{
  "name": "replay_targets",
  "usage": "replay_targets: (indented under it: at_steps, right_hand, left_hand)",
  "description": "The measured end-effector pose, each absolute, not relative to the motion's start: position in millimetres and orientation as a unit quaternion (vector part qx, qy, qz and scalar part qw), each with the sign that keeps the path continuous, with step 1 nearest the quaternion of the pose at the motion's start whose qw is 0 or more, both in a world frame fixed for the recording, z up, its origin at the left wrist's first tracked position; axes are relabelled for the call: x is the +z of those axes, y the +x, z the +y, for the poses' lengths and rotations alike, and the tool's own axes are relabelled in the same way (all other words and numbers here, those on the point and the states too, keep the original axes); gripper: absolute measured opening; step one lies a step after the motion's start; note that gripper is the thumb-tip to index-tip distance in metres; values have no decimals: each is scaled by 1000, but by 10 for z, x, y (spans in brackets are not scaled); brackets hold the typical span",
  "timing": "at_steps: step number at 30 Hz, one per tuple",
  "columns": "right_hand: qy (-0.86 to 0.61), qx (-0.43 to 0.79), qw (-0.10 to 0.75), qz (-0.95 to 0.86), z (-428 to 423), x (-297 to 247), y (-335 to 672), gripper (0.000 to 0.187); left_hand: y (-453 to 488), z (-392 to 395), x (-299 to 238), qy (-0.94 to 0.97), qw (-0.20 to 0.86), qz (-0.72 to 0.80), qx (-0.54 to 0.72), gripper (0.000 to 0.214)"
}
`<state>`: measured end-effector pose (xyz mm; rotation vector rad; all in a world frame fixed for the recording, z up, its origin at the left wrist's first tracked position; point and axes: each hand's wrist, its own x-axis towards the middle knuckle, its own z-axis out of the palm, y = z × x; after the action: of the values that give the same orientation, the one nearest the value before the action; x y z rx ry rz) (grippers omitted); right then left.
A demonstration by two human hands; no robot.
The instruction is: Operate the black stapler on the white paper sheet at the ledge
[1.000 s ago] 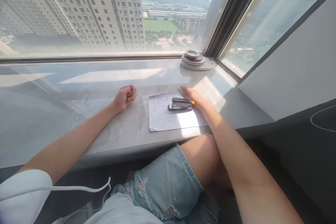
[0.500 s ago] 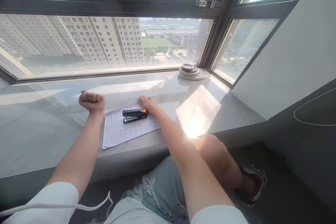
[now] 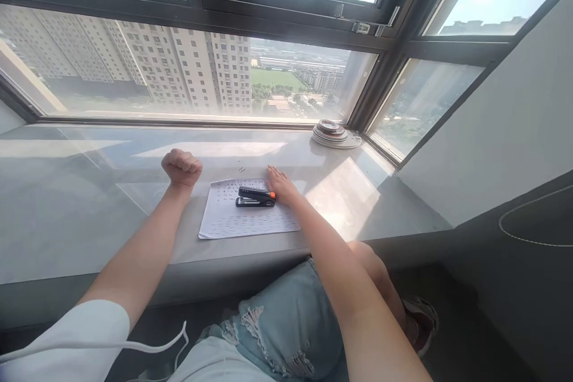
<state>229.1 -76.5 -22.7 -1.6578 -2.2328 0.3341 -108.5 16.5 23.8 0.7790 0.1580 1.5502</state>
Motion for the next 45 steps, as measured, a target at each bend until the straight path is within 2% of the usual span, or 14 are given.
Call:
replay_targets:
  at_steps: [5,8,13,17,21,24,27,31,35,37,42,45]
  right_hand:
    - [-622,102,185,-754,-970,-278,2996,58]
    - [-626,100,200,-747,-1037,-301,3145,54]
    - [-642,79,254,-719,-1067,-206,3060,44]
    - [-655,56,325,-680,-1274,41,2968,33]
    - [-625,124,406,-655,-1610,226,2925,29]
    - [-592,183,387,-683,-1755,242,2915,31]
    - [-603,200,350,-688,-1767,210,2892,42]
    - [-583,187,360,-704,-1712,166,2813,24]
    - [-555,180,370,-723,-1675,109,2755,21]
    - [-560,189,377,-714,-1649,77,2758,22]
    - [-566,259,393,-677,-1579,3,2792,32]
    - [-558,294,402,-664,-1566,-43,2797,33]
  left_hand:
    - [-734,94,182,426,734,73,524,49]
    - [-444,-41,138,513,762,85,386,37]
    - [-135,-299,73,640,732,114,202,26]
    - [-55,-398,41,697,697,119,122,27]
    - [-7,-431,16,718,673,138,113,25]
    - [36,-445,-13,748,623,180,142,17]
    - [100,-459,-61,794,539,219,174,15]
    - [211,-519,-136,815,426,292,263,20]
    - [306,-594,-159,851,330,300,277,16]
    - [350,-581,-131,844,340,326,256,14]
    - [458,-464,-56,749,490,433,107,4]
    - [471,-458,-132,759,448,428,201,8]
